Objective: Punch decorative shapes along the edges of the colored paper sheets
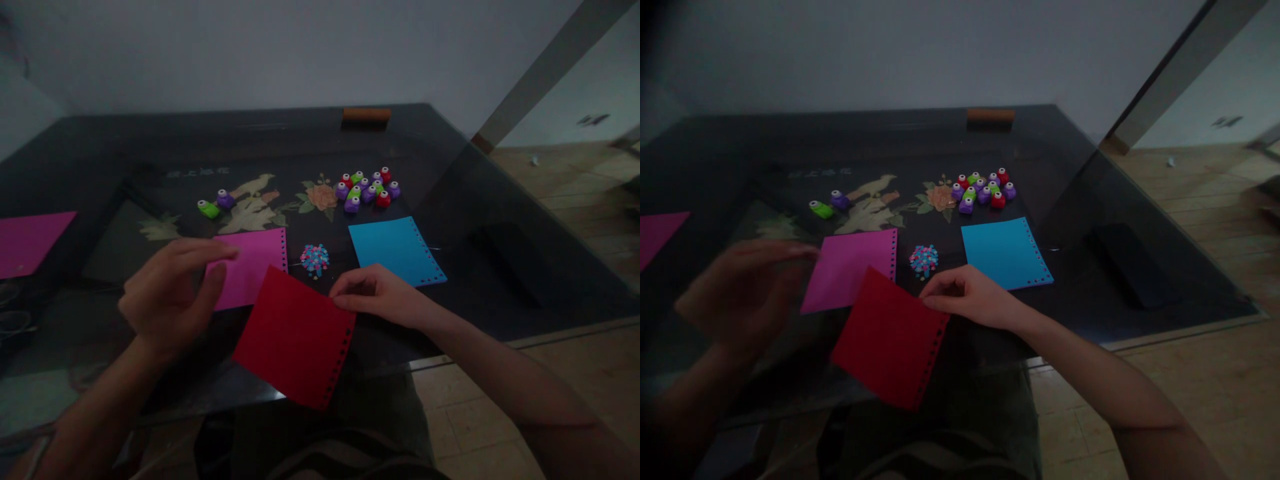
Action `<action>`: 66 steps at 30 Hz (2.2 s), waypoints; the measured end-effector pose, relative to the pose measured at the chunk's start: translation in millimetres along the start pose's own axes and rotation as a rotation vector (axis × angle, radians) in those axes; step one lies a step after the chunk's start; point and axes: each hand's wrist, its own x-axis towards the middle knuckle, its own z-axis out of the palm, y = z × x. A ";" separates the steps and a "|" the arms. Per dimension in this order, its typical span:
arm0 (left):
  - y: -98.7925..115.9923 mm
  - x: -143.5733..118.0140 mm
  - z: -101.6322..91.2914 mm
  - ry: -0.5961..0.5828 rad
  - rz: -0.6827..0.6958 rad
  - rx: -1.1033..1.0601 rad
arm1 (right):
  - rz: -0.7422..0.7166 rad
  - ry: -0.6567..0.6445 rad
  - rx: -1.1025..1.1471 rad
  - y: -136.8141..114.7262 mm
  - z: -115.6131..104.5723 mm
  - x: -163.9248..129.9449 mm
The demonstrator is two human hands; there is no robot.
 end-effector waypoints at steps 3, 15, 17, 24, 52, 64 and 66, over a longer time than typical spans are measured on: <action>25.6 -1.4 5.9 -0.251 -0.063 -0.156 | -0.002 -0.009 0.007 -1.1 9.4 4.7; 31.2 -3.1 21.4 -0.613 -0.558 -0.262 | -0.068 0.101 -0.125 -6.2 36.4 20.3; 31.0 -3.7 22.2 -0.614 -0.572 -0.294 | -0.080 0.110 -0.153 -7.2 37.8 19.8; 32.6 -3.4 25.6 -0.611 -0.625 -0.384 | -0.136 0.159 -0.278 -8.4 42.3 18.0; 29.9 -8.8 31.2 -0.583 -0.475 -0.321 | -0.219 0.194 -0.469 -1.2 50.3 20.4; 29.5 -9.1 31.1 -0.555 -0.382 -0.213 | -0.186 0.182 -0.439 -1.2 49.6 20.4; 29.0 -8.6 31.4 -0.556 -0.376 -0.201 | -0.180 0.181 -0.432 -1.2 49.2 20.5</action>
